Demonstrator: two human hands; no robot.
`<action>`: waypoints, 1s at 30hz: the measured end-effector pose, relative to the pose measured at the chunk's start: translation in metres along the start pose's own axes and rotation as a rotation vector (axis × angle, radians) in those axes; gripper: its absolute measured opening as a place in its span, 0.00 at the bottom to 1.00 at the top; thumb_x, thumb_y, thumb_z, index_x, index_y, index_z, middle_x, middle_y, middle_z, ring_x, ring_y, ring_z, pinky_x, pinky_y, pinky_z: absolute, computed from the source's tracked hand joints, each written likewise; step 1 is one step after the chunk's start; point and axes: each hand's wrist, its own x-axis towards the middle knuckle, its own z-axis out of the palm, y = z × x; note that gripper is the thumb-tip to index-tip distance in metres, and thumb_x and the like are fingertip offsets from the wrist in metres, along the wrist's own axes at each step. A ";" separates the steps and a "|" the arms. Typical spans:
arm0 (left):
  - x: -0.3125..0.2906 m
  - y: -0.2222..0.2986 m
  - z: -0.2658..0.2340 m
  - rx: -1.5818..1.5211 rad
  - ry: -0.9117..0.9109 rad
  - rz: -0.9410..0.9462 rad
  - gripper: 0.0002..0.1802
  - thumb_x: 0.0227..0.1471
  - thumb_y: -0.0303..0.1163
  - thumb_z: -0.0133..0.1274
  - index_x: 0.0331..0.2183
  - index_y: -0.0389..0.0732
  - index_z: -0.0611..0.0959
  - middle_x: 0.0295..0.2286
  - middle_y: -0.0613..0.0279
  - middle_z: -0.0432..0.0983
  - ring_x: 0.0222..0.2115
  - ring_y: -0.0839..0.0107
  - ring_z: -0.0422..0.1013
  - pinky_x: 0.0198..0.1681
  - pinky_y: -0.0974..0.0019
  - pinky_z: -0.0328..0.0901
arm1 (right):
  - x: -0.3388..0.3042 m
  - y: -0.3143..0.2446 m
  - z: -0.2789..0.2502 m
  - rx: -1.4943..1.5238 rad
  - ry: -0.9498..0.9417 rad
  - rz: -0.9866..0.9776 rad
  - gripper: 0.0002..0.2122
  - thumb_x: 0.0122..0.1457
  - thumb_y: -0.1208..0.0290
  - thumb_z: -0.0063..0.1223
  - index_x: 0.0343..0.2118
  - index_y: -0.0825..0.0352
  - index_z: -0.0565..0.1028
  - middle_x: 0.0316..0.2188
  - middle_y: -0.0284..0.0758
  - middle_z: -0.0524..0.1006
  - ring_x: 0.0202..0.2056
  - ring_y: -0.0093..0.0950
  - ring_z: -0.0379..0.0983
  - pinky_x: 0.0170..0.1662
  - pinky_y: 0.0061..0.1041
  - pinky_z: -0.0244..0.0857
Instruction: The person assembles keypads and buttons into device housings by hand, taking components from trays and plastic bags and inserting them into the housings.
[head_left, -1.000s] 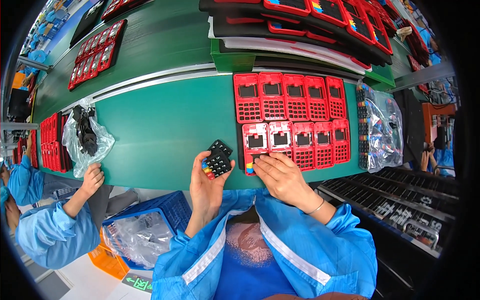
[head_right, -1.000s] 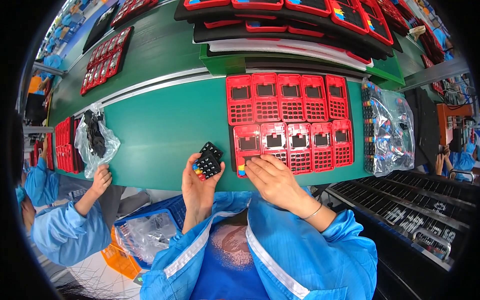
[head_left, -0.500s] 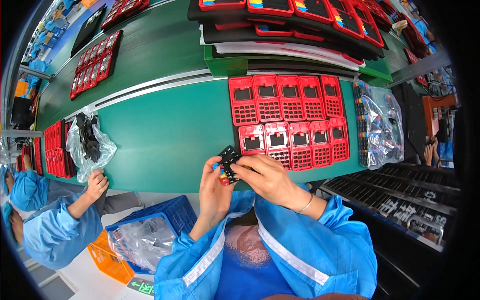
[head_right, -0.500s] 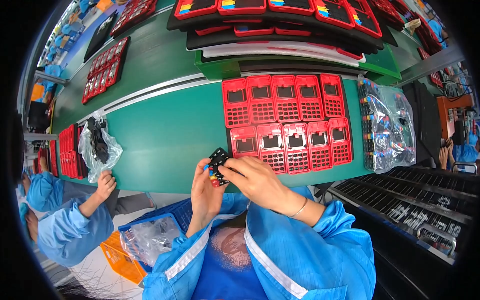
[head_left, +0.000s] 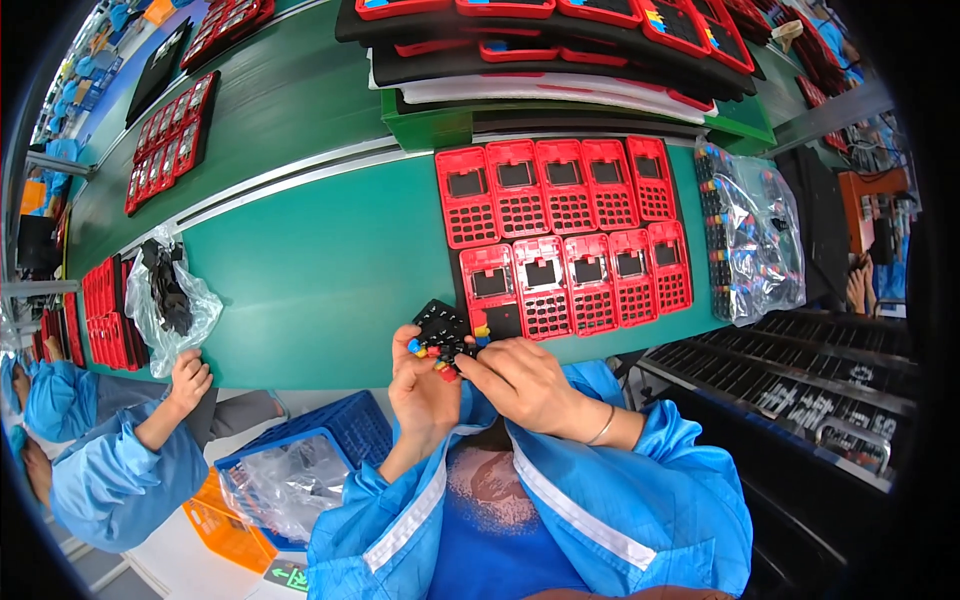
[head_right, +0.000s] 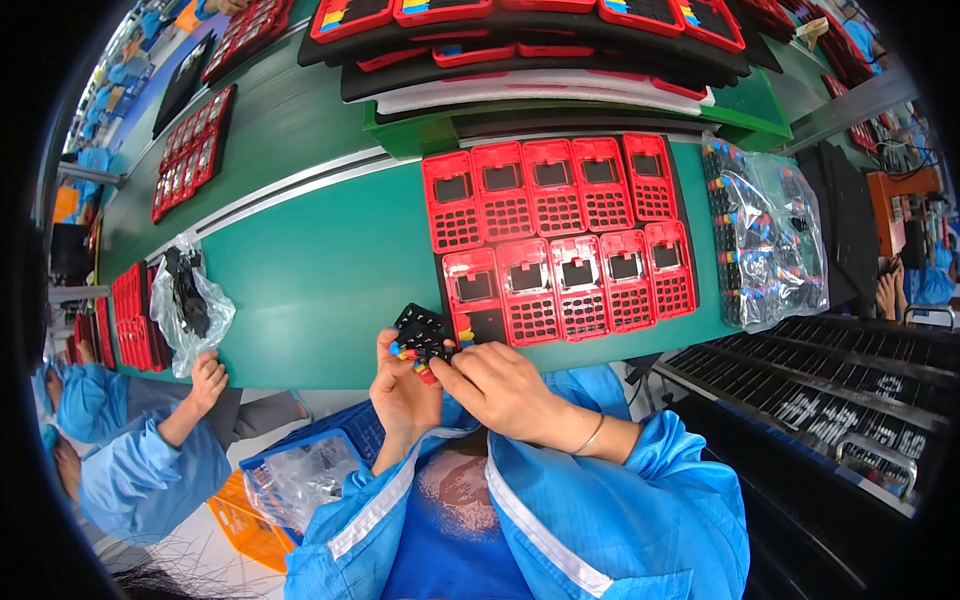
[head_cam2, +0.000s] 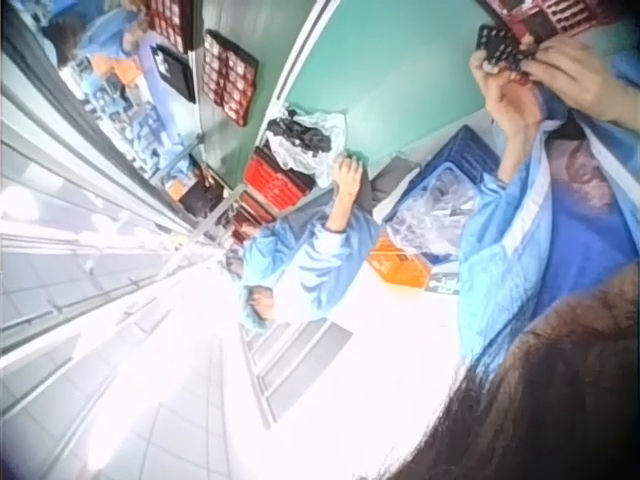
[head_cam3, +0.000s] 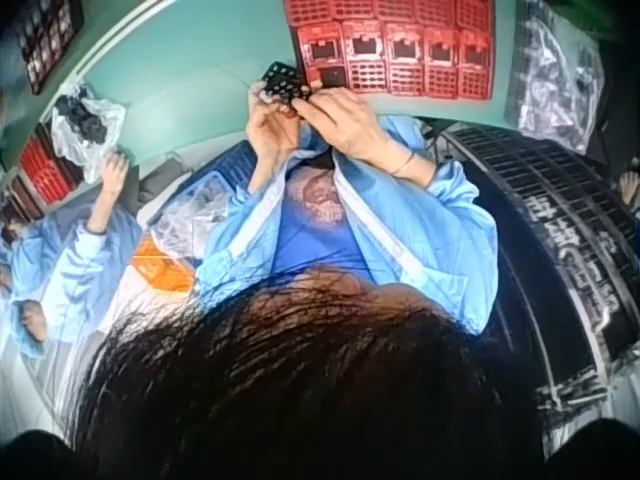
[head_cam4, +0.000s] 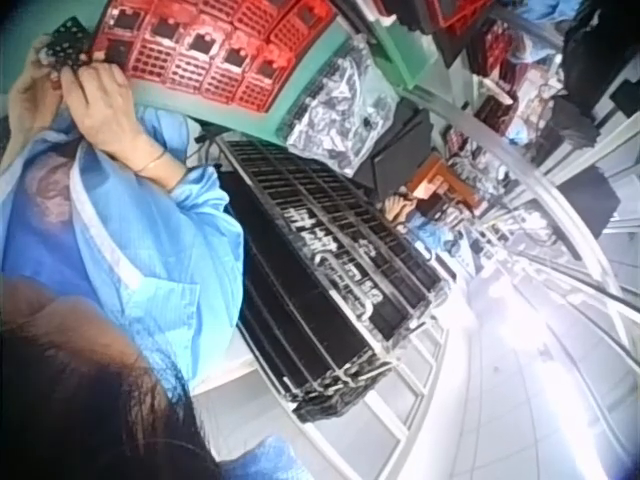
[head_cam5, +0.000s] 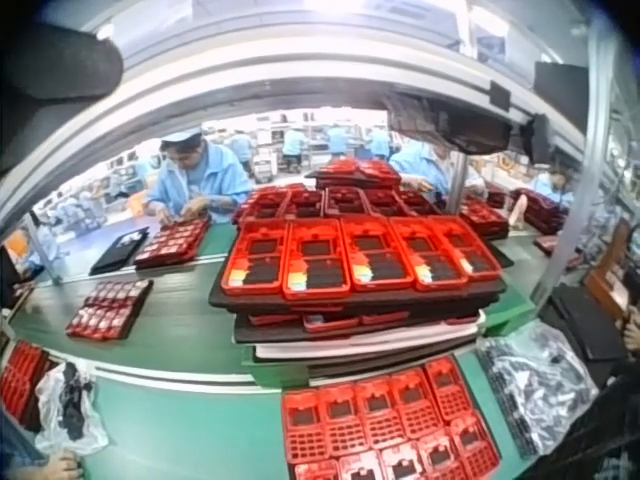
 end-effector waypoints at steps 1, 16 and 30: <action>-0.001 0.001 0.000 -0.003 0.006 0.007 0.21 0.53 0.21 0.47 0.50 0.45 0.72 0.48 0.47 0.77 0.48 0.49 0.75 0.53 0.52 0.72 | -0.001 0.000 0.001 0.005 -0.018 0.008 0.18 0.52 0.74 0.58 0.47 0.71 0.78 0.42 0.40 0.75 0.41 0.37 0.76 0.42 0.36 0.72; -0.007 -0.007 -0.005 -0.037 0.064 -0.015 0.23 0.53 0.18 0.47 0.50 0.48 0.74 0.50 0.51 0.76 0.50 0.53 0.75 0.52 0.51 0.73 | -0.008 0.004 -0.006 -0.157 0.075 -0.155 0.16 0.49 0.76 0.60 0.43 0.73 0.82 0.42 0.41 0.80 0.44 0.38 0.80 0.46 0.31 0.77; -0.004 -0.006 -0.002 0.104 0.093 -0.051 0.19 0.66 0.28 0.50 0.57 0.44 0.70 0.51 0.52 0.76 0.51 0.60 0.75 0.55 0.54 0.73 | -0.007 0.008 0.000 0.134 0.119 0.185 0.20 0.50 0.82 0.64 0.49 0.69 0.82 0.47 0.42 0.78 0.39 0.35 0.81 0.40 0.30 0.79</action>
